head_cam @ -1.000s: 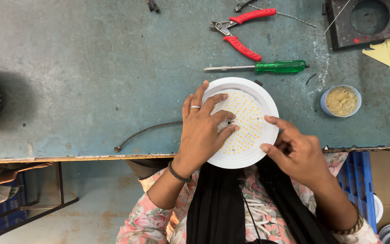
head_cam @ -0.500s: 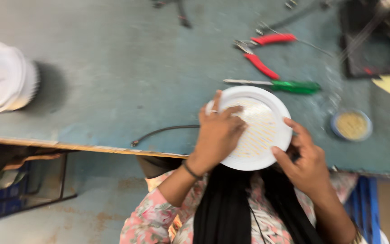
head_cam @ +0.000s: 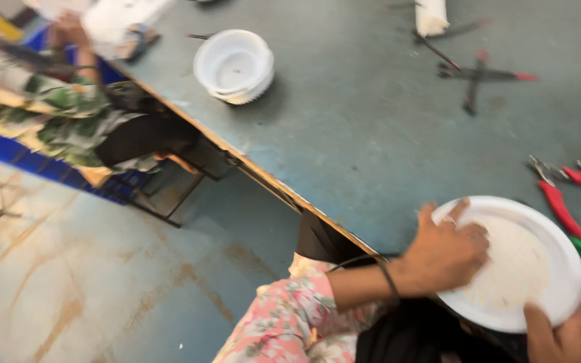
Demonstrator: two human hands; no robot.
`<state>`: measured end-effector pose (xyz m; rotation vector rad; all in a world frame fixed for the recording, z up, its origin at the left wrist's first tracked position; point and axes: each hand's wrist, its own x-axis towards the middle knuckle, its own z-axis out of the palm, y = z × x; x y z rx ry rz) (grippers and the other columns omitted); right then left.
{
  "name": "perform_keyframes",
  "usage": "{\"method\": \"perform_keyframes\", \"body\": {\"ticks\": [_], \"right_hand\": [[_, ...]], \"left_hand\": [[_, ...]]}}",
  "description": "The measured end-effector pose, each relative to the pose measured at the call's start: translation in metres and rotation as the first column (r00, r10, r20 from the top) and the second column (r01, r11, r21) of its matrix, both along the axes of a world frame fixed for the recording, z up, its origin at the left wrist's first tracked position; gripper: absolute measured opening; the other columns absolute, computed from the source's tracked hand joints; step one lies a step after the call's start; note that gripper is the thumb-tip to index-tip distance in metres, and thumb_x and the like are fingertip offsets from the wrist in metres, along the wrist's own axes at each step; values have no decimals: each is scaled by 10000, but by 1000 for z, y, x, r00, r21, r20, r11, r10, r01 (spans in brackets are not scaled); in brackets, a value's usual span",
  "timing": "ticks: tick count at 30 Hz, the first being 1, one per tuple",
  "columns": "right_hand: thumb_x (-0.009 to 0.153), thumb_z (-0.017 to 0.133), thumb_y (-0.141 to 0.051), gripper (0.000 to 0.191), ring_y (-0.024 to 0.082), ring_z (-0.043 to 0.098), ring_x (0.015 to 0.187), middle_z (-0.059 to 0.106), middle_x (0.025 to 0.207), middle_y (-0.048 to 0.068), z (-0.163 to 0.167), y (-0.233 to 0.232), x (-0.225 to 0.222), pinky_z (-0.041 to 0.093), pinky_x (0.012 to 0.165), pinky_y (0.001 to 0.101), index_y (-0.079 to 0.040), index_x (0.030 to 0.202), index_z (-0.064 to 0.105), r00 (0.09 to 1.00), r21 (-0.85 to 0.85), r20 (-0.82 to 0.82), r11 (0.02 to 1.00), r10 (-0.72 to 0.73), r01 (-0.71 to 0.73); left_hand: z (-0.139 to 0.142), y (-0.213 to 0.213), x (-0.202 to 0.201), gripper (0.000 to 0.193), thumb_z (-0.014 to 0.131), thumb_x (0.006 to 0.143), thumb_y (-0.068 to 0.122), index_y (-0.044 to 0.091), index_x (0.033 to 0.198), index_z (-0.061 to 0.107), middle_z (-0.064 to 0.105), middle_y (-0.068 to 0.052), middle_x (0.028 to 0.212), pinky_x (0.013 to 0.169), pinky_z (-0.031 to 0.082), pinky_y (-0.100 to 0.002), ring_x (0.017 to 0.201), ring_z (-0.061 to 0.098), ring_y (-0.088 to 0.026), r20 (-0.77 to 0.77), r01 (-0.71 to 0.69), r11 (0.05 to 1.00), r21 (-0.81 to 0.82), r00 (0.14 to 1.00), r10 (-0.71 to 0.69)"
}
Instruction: The person solders small LED components onto a circular LED panel using a soldering iron and paste. They repeatedly apply paste, position LEDs, and solder them in place, occasionally using pliers to adjust components.
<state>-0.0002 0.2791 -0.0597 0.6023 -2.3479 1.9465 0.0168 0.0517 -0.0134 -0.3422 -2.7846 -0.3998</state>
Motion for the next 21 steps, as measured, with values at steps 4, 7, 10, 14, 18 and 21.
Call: {"method": "perform_keyframes", "body": {"ticks": [4, 7, 10, 14, 18, 21], "right_hand": [[895, 651, -9, 850, 357, 657, 889, 646, 1281, 230, 56, -2, -11, 483, 880, 449, -10, 1609, 190, 983, 446, -62, 876, -175, 184], [943, 709, -101, 823, 282, 685, 1146, 559, 1484, 222, 86, -8, -13, 576, 857, 353, -35, 1624, 251, 967, 342, -117, 905, -226, 253], [933, 735, -114, 822, 314, 510, 1404, 422, 1596, 228, 92, -20, 14, 498, 1048, 416, -29, 1600, 263, 952, 259, -113, 917, -283, 303], [934, 706, -86, 918, 354, 207, 1594, 148, 1701, 247, 68, -55, 58, 242, 1272, 484, 18, 1628, 115, 942, 98, -185, 948, -281, 302], [860, 634, 45, 867, 376, 192, 1587, 189, 1677, 240, 52, -48, 49, 183, 1294, 503, 34, 1594, 171, 881, 287, -339, 855, -330, 431], [807, 412, 141, 833, 359, 337, 1605, 321, 1679, 243, 54, -25, 17, 257, 1330, 451, 26, 1606, 209, 977, 102, -141, 980, -159, 174]], "left_hand": [[0, -26, -32, 131, 697, 853, 317, 202, 836, 758, 701, 10, 1228, 1091, 203, -803, 1408, 536, -318, -61, 260, 965, 27, 964, -258], [4, -46, -51, 116, 763, 867, 210, 127, 838, 688, 700, -64, 1208, 1126, 435, -529, 1420, 504, -403, -89, 394, 828, 399, 915, -393], [6, -49, -52, 135, 736, 910, 121, 31, 885, 638, 696, -150, 1220, 1109, 444, -480, 1411, 505, -436, -74, 327, 786, 525, 937, -341], [13, -36, -44, 103, 694, 974, 96, 14, 953, 636, 677, -160, 1249, 1150, 426, -510, 1415, 505, -447, -56, 240, 803, 545, 966, -251], [30, -22, -8, 215, 686, 941, 106, 41, 1145, 663, 585, -163, 1332, 1184, 364, -550, 1433, 421, -478, -66, 164, 871, 463, 986, -151], [43, -18, 25, 359, 758, 837, 236, 117, 1171, 704, 590, -126, 1332, 1024, 280, -585, 1341, 402, -473, 71, 0, 933, 360, 997, -28]]}}
